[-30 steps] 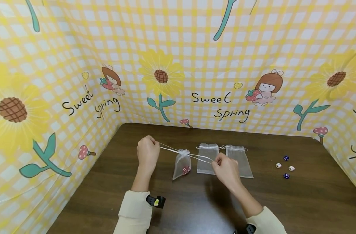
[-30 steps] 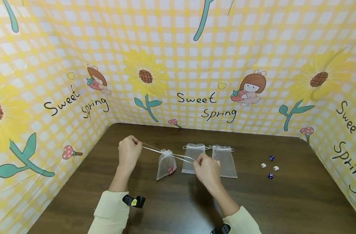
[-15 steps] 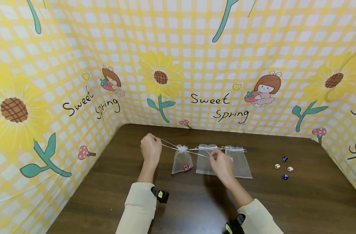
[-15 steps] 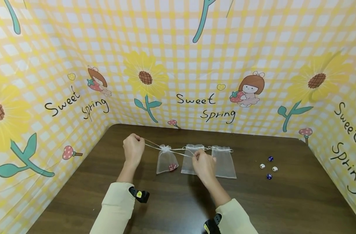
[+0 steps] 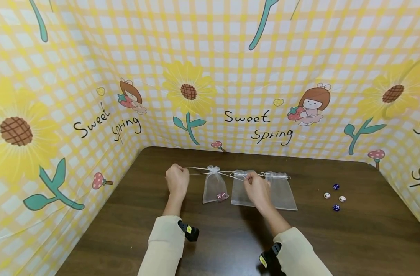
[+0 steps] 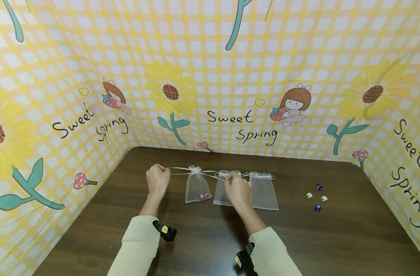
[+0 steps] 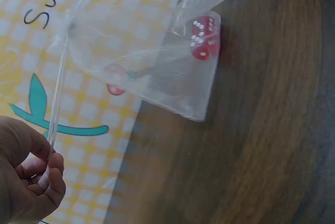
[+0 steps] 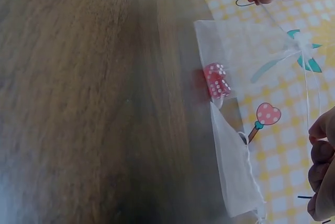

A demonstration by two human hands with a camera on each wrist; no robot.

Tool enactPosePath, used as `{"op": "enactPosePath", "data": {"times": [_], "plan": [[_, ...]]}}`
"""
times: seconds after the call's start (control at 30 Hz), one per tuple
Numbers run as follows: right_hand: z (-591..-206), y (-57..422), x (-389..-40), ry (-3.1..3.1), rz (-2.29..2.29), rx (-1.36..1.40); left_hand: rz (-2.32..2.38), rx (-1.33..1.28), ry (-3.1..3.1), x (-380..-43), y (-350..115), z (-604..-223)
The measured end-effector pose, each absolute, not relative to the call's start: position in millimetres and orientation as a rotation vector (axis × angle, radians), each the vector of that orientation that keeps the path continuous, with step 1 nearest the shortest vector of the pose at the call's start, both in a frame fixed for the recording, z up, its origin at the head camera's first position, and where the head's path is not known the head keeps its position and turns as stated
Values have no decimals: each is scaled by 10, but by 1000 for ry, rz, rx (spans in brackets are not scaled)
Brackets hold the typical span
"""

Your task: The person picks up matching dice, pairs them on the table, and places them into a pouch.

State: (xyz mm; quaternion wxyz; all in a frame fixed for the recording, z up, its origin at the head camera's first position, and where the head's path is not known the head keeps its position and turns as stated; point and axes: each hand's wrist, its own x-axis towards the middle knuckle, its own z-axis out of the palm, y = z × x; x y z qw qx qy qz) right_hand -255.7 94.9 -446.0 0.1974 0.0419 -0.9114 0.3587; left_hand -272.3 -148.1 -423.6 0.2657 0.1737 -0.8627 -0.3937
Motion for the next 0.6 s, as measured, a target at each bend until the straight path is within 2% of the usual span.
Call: {"op": "enactPosePath", "data": {"times": [0.6], "plan": [[-4642,782,-2669,-2665,819,113,-1030,500,-2455,-2748,-1311,-4464]]}}
